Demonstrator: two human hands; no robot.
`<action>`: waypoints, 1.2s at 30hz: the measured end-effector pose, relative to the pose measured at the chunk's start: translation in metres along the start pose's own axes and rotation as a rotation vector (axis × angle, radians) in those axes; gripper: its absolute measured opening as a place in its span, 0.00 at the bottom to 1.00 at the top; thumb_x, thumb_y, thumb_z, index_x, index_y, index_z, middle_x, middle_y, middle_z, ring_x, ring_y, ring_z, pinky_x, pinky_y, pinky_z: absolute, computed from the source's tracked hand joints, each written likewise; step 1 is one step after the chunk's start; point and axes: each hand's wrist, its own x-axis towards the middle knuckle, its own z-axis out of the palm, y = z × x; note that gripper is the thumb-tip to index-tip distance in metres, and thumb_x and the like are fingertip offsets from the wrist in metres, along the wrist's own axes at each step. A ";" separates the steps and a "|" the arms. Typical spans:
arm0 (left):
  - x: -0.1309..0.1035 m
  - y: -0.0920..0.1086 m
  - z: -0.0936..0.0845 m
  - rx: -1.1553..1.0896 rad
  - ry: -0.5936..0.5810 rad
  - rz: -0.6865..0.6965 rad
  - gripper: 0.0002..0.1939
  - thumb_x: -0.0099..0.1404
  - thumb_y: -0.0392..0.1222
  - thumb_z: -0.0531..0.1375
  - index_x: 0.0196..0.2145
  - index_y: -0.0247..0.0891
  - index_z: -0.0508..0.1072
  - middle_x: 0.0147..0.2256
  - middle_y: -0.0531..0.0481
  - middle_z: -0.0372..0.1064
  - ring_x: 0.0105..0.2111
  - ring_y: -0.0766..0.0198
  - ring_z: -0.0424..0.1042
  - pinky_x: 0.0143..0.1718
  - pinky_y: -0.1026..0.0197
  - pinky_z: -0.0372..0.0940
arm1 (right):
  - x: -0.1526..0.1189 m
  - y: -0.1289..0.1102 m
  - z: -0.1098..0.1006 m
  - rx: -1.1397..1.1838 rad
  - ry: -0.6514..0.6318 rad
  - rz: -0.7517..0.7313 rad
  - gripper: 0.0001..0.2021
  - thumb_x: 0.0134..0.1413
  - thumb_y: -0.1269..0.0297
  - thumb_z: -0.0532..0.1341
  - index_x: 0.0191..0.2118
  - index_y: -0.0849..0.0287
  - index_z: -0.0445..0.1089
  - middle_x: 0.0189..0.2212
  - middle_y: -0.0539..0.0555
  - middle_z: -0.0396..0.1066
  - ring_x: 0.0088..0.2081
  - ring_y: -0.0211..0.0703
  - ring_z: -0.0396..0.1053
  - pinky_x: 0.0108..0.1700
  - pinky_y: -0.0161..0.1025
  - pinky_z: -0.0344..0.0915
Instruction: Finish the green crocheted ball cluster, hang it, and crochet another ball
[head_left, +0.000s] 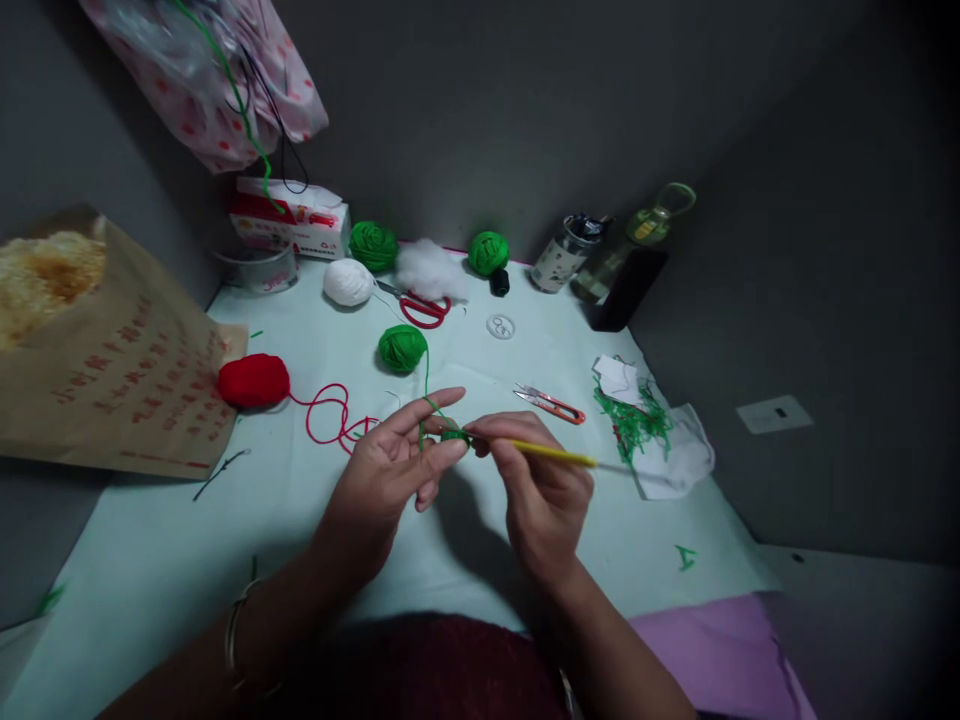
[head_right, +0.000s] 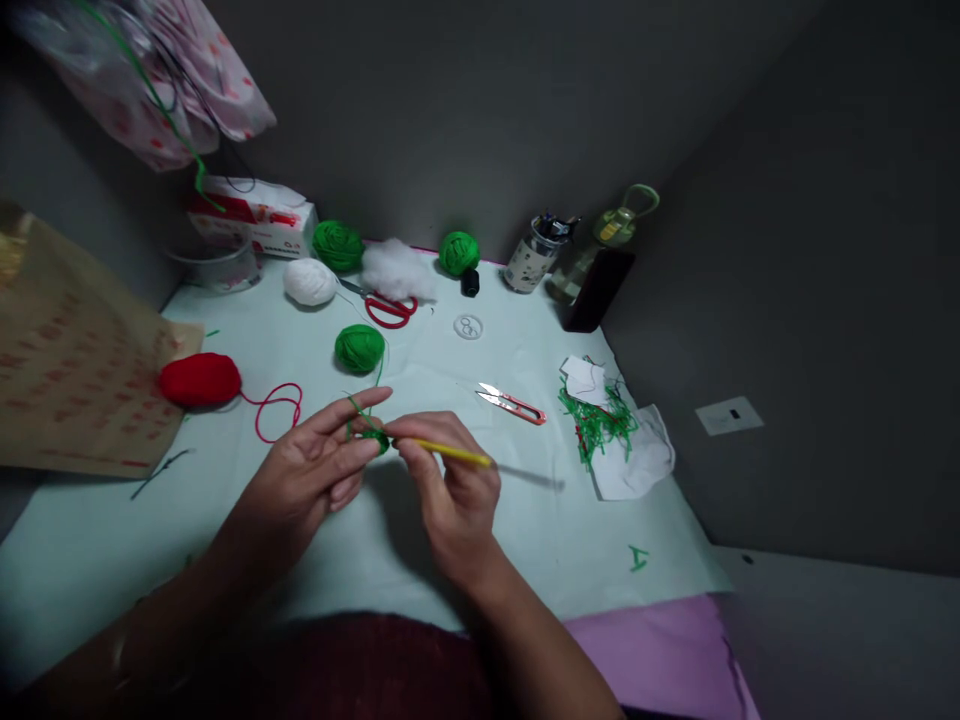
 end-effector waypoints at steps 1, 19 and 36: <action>0.001 -0.001 0.000 -0.021 0.006 -0.006 0.27 0.58 0.39 0.70 0.55 0.40 0.74 0.29 0.56 0.67 0.18 0.78 0.54 0.17 0.71 0.50 | -0.002 -0.001 0.000 -0.101 -0.019 -0.077 0.15 0.62 0.76 0.60 0.48 0.52 0.76 0.39 0.54 0.77 0.40 0.43 0.74 0.40 0.44 0.73; -0.002 0.002 -0.003 0.082 0.003 0.000 0.21 0.62 0.42 0.67 0.52 0.37 0.76 0.25 0.55 0.66 0.20 0.73 0.62 0.23 0.66 0.59 | 0.005 0.012 -0.004 0.500 0.040 0.357 0.08 0.66 0.65 0.60 0.40 0.54 0.78 0.35 0.51 0.77 0.32 0.35 0.72 0.37 0.37 0.71; -0.006 -0.005 -0.002 0.367 0.188 0.228 0.17 0.60 0.35 0.67 0.48 0.41 0.79 0.32 0.55 0.66 0.22 0.75 0.56 0.25 0.69 0.58 | -0.001 -0.004 -0.011 -0.043 -0.108 -0.144 0.14 0.65 0.78 0.54 0.49 0.56 0.71 0.38 0.54 0.76 0.39 0.41 0.74 0.40 0.43 0.74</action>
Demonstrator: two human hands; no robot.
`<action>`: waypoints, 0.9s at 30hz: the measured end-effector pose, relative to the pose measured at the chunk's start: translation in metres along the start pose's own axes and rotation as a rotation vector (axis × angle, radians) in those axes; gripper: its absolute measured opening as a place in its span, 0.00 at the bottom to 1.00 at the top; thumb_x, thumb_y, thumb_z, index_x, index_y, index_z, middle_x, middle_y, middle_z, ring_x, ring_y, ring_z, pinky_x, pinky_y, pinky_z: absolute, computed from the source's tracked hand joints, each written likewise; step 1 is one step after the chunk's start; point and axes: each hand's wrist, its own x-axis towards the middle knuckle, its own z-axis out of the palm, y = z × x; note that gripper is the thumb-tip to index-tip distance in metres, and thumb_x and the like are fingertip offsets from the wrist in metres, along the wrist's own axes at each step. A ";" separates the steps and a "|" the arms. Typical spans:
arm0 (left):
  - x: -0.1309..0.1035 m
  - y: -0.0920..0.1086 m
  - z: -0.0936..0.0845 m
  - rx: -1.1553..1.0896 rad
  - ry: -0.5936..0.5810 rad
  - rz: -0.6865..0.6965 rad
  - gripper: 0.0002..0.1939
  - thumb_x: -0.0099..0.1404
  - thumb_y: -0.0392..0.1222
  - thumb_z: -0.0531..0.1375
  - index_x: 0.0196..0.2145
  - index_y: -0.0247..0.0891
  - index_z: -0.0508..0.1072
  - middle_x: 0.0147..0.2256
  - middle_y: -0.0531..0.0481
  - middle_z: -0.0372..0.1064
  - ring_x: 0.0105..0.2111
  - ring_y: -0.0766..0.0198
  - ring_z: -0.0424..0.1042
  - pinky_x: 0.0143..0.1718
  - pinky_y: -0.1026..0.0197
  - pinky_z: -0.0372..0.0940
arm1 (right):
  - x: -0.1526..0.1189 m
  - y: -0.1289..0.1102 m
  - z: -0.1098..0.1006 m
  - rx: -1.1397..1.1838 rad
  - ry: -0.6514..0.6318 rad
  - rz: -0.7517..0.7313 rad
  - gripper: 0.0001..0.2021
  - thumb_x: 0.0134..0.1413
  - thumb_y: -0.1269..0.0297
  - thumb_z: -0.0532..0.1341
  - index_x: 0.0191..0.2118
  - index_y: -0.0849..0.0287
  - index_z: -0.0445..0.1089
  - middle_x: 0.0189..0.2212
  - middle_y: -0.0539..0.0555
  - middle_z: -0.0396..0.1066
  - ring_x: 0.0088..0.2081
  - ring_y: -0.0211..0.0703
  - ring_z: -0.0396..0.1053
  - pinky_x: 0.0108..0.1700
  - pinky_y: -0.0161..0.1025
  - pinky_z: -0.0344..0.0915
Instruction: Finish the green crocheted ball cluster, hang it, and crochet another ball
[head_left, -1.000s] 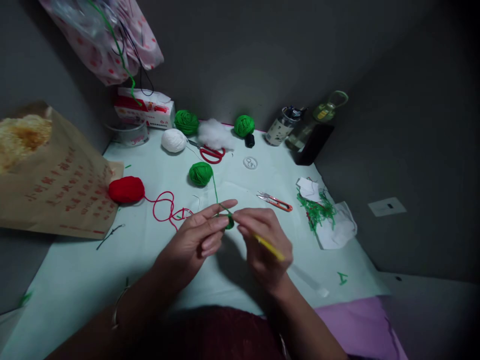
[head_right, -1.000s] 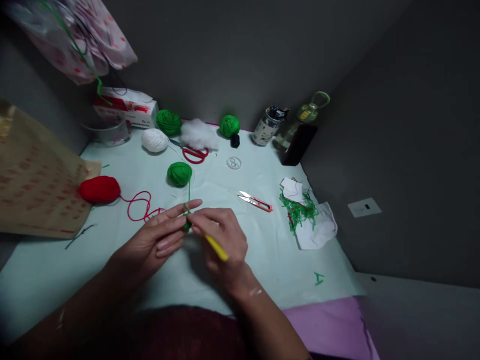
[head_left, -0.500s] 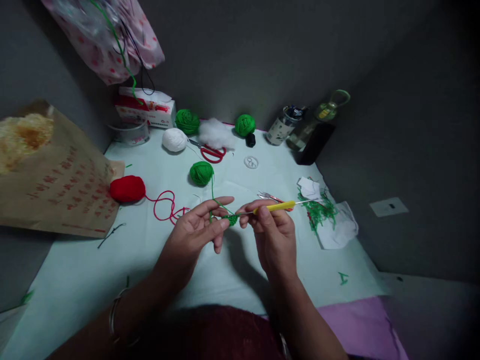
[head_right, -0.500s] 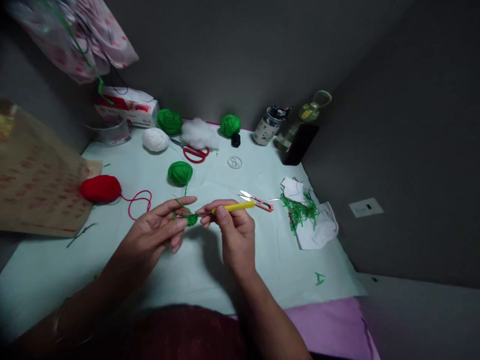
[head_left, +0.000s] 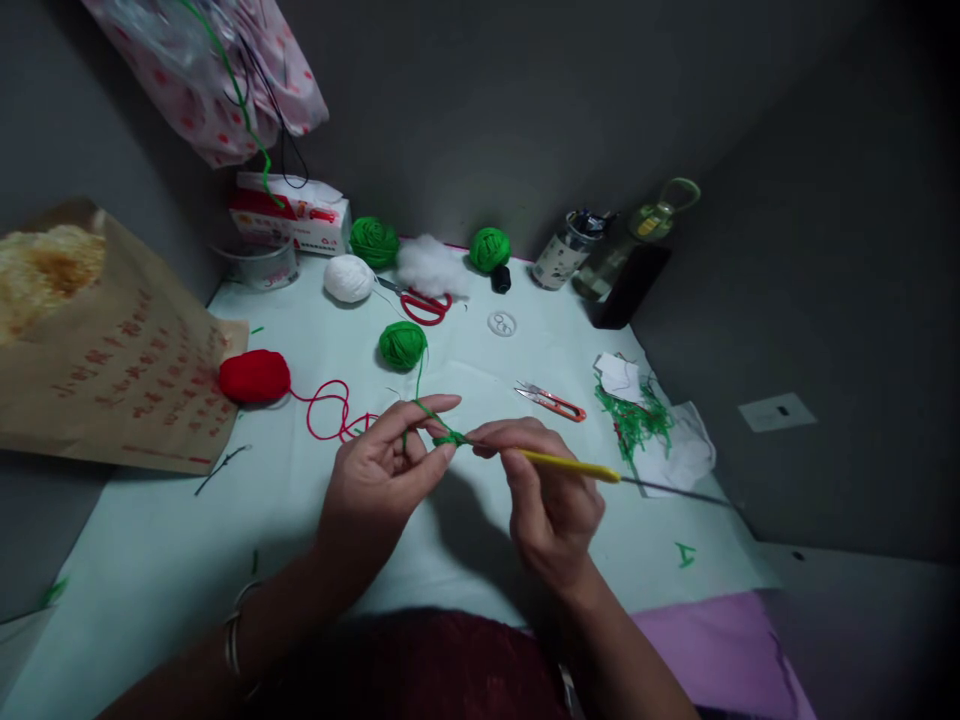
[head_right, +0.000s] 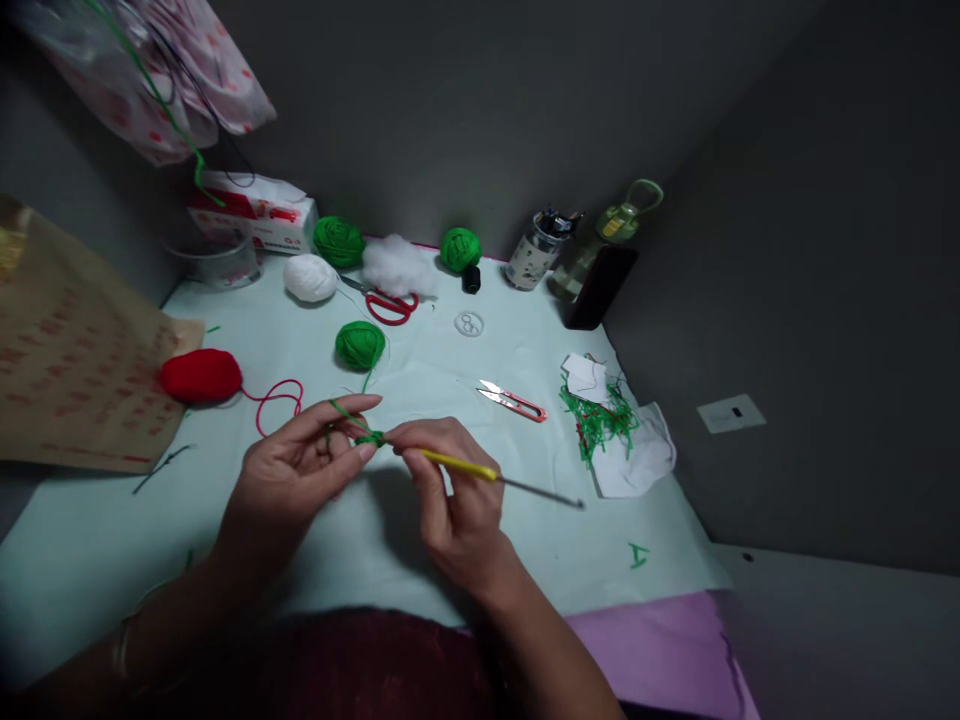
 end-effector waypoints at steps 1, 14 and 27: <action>-0.001 0.000 0.001 0.010 0.022 0.022 0.17 0.59 0.34 0.67 0.48 0.41 0.79 0.32 0.55 0.67 0.23 0.75 0.55 0.25 0.69 0.58 | -0.001 0.001 0.001 -0.074 -0.008 -0.061 0.14 0.65 0.78 0.54 0.50 0.56 0.71 0.38 0.54 0.76 0.40 0.41 0.74 0.40 0.43 0.74; 0.013 0.006 -0.007 -0.479 -0.258 -0.291 0.22 0.60 0.35 0.68 0.52 0.39 0.76 0.30 0.56 0.65 0.15 0.83 0.47 0.15 0.73 0.44 | 0.004 0.006 0.006 0.354 0.216 0.267 0.11 0.67 0.70 0.57 0.41 0.52 0.77 0.33 0.51 0.74 0.32 0.39 0.70 0.35 0.40 0.69; 0.010 -0.002 -0.007 -0.256 -0.213 -0.213 0.28 0.59 0.39 0.70 0.57 0.44 0.73 0.38 0.52 0.64 0.20 0.79 0.53 0.17 0.71 0.50 | 0.002 0.019 0.013 0.574 0.194 0.518 0.08 0.65 0.64 0.60 0.41 0.52 0.78 0.37 0.50 0.77 0.34 0.37 0.72 0.40 0.39 0.69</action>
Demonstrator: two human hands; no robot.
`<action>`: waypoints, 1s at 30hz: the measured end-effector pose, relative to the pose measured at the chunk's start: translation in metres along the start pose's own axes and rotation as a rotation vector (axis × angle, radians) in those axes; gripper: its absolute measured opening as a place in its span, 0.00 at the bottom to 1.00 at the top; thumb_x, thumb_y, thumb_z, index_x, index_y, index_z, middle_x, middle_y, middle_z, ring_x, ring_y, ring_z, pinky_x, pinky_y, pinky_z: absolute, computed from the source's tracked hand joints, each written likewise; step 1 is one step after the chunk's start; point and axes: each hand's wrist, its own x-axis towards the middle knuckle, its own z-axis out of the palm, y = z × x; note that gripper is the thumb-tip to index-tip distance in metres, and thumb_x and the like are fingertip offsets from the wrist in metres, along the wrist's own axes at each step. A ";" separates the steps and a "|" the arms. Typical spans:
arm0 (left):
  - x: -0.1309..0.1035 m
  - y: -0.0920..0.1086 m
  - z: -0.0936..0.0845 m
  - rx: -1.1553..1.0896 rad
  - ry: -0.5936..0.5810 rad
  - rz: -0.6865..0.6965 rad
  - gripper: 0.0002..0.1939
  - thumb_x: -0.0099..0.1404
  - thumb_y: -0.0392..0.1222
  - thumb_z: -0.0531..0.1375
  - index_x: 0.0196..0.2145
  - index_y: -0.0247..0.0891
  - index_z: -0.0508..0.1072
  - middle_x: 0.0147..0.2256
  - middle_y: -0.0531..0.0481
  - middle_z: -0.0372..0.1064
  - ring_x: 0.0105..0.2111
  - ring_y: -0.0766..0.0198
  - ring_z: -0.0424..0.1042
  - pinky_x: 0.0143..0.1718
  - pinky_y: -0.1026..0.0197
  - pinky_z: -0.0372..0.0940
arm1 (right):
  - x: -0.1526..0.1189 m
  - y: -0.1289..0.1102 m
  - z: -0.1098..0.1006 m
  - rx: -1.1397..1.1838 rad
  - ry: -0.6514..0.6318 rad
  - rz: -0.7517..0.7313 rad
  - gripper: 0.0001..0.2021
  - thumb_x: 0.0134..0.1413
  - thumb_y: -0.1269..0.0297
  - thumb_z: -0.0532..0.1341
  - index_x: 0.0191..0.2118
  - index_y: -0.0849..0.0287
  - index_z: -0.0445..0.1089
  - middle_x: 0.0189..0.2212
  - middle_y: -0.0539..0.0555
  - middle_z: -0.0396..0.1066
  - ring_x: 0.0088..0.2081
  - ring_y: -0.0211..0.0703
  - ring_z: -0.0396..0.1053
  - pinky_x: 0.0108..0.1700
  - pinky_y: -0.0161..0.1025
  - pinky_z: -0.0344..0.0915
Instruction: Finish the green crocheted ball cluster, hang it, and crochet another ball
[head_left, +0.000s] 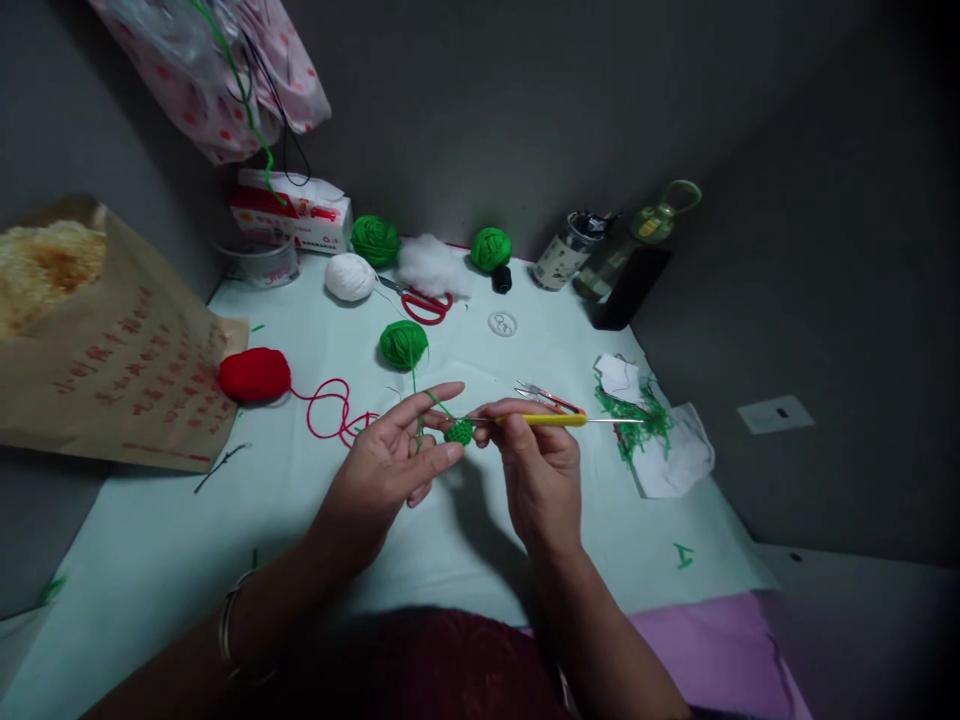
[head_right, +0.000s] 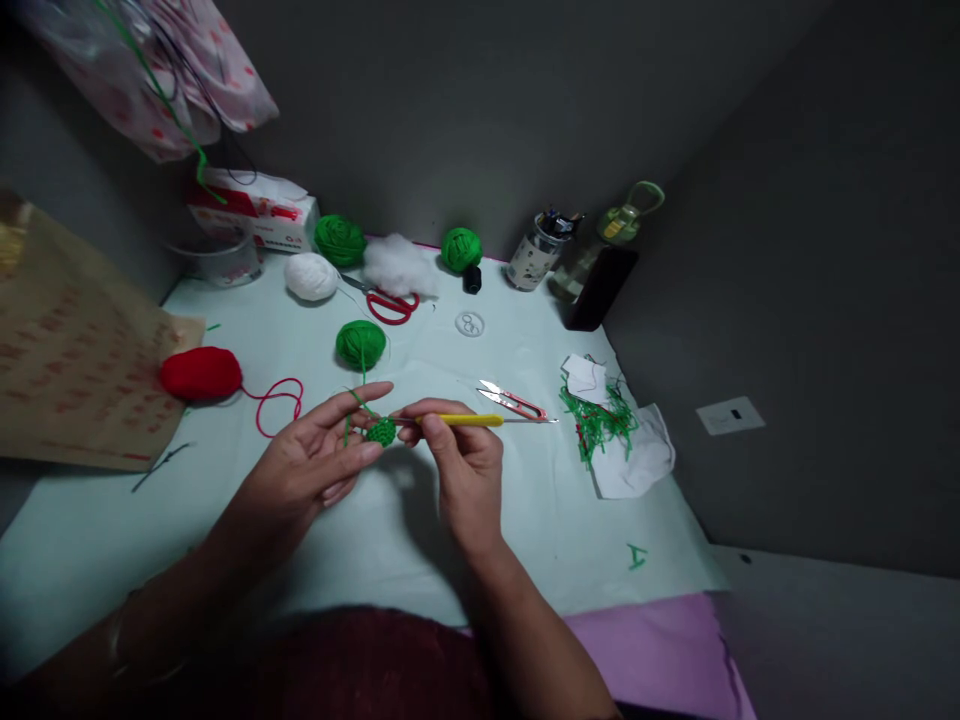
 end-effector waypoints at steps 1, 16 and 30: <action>0.000 0.000 0.001 0.005 0.004 0.004 0.29 0.59 0.40 0.70 0.58 0.44 0.72 0.38 0.52 0.64 0.20 0.79 0.53 0.17 0.71 0.51 | -0.001 0.000 0.000 -0.012 -0.001 -0.009 0.08 0.65 0.64 0.60 0.41 0.52 0.78 0.37 0.51 0.77 0.34 0.37 0.72 0.40 0.40 0.69; 0.003 0.008 0.004 -0.196 -0.142 -0.088 0.24 0.59 0.34 0.69 0.53 0.42 0.76 0.33 0.55 0.65 0.17 0.83 0.47 0.15 0.72 0.42 | 0.005 -0.009 -0.007 0.060 -0.052 0.013 0.09 0.65 0.61 0.60 0.37 0.55 0.76 0.28 0.50 0.72 0.29 0.36 0.68 0.32 0.35 0.67; 0.006 0.002 0.009 -0.307 -0.028 -0.138 0.19 0.58 0.38 0.71 0.47 0.33 0.79 0.22 0.61 0.56 0.16 0.80 0.43 0.15 0.72 0.43 | -0.007 -0.013 0.000 -0.660 -0.026 -0.535 0.15 0.62 0.76 0.60 0.47 0.50 0.77 0.39 0.53 0.77 0.40 0.43 0.74 0.40 0.44 0.73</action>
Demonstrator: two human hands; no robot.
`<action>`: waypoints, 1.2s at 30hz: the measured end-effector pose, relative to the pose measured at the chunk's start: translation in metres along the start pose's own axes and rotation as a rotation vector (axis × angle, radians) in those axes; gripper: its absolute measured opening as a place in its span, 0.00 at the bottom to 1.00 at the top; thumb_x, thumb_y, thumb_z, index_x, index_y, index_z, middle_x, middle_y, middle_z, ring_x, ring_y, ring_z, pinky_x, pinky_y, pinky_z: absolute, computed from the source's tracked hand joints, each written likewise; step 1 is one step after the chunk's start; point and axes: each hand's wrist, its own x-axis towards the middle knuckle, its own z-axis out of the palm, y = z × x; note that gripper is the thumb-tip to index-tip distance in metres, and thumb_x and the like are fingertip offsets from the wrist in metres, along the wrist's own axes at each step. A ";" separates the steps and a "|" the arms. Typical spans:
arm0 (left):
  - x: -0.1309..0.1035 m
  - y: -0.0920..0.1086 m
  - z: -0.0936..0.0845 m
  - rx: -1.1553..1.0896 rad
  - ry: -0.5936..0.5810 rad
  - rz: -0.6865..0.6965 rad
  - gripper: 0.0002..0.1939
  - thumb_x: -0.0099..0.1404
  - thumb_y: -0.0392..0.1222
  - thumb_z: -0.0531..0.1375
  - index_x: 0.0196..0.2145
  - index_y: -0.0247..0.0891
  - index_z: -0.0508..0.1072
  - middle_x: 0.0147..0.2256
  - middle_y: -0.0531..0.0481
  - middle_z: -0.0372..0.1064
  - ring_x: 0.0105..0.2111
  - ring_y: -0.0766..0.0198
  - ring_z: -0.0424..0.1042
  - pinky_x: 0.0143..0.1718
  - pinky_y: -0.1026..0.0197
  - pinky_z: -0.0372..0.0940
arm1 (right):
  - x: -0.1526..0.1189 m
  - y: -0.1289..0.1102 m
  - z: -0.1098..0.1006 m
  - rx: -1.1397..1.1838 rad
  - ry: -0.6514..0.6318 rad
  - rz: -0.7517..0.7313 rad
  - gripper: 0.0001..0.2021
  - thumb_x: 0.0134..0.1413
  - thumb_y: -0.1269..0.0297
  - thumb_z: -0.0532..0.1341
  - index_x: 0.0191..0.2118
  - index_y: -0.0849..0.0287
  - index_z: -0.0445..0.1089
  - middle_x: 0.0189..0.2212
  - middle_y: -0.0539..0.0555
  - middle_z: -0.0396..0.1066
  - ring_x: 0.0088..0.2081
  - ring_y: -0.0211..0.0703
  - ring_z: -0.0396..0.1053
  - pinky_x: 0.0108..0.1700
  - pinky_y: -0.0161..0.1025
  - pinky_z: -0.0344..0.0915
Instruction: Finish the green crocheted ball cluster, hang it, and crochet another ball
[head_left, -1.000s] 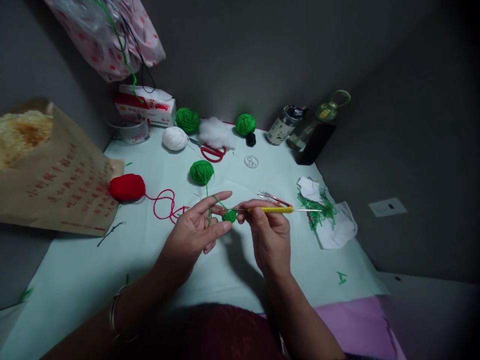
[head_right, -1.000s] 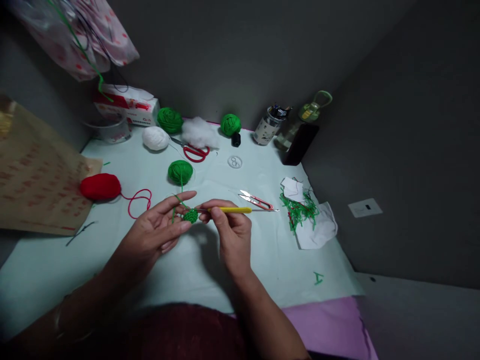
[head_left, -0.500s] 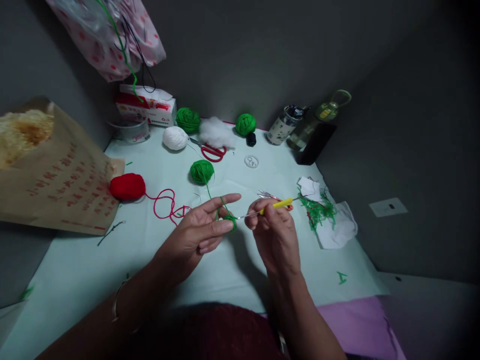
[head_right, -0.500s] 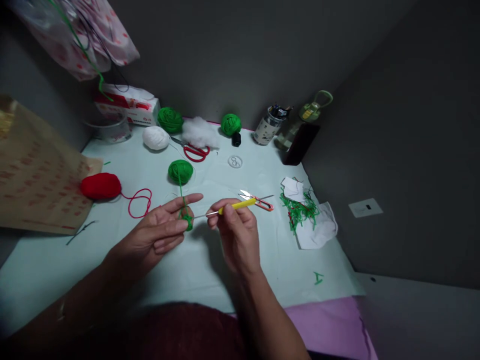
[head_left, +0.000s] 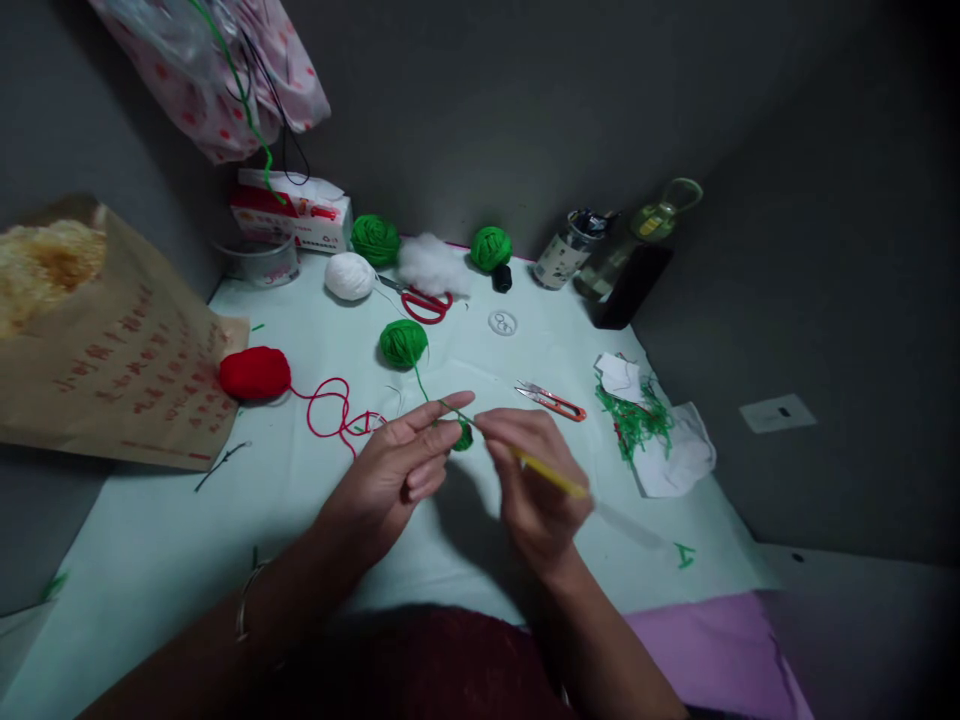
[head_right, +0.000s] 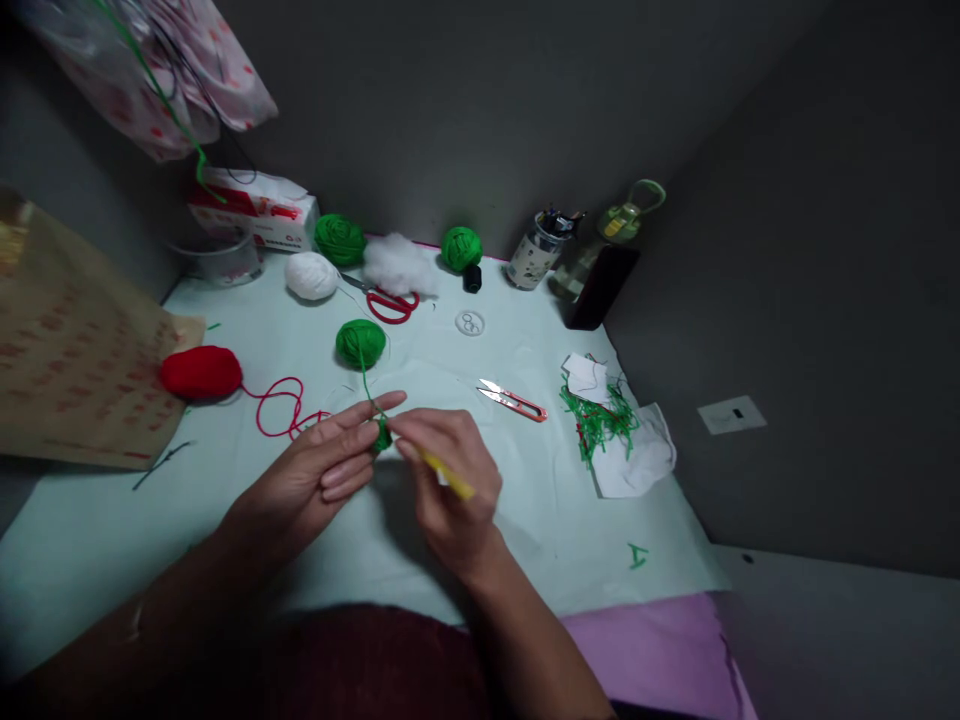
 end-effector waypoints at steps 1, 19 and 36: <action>0.000 0.000 0.001 -0.011 0.008 0.010 0.18 0.58 0.37 0.71 0.47 0.33 0.79 0.23 0.60 0.58 0.16 0.80 0.43 0.15 0.72 0.43 | 0.001 0.000 0.000 0.089 0.032 0.072 0.14 0.63 0.75 0.58 0.45 0.50 0.77 0.36 0.52 0.76 0.36 0.41 0.73 0.38 0.43 0.73; -0.002 0.004 0.003 0.091 0.036 0.111 0.14 0.59 0.37 0.70 0.44 0.36 0.77 0.24 0.59 0.61 0.16 0.79 0.50 0.17 0.71 0.48 | 0.009 0.000 0.001 0.424 0.079 0.277 0.08 0.64 0.67 0.59 0.39 0.53 0.77 0.32 0.51 0.73 0.31 0.40 0.69 0.33 0.41 0.69; -0.003 0.002 0.002 0.108 0.023 0.095 0.07 0.59 0.39 0.69 0.34 0.36 0.76 0.18 0.61 0.55 0.15 0.77 0.49 0.17 0.69 0.46 | 0.007 -0.001 0.000 0.327 0.093 0.255 0.09 0.65 0.69 0.59 0.39 0.53 0.76 0.32 0.50 0.73 0.32 0.39 0.70 0.33 0.40 0.70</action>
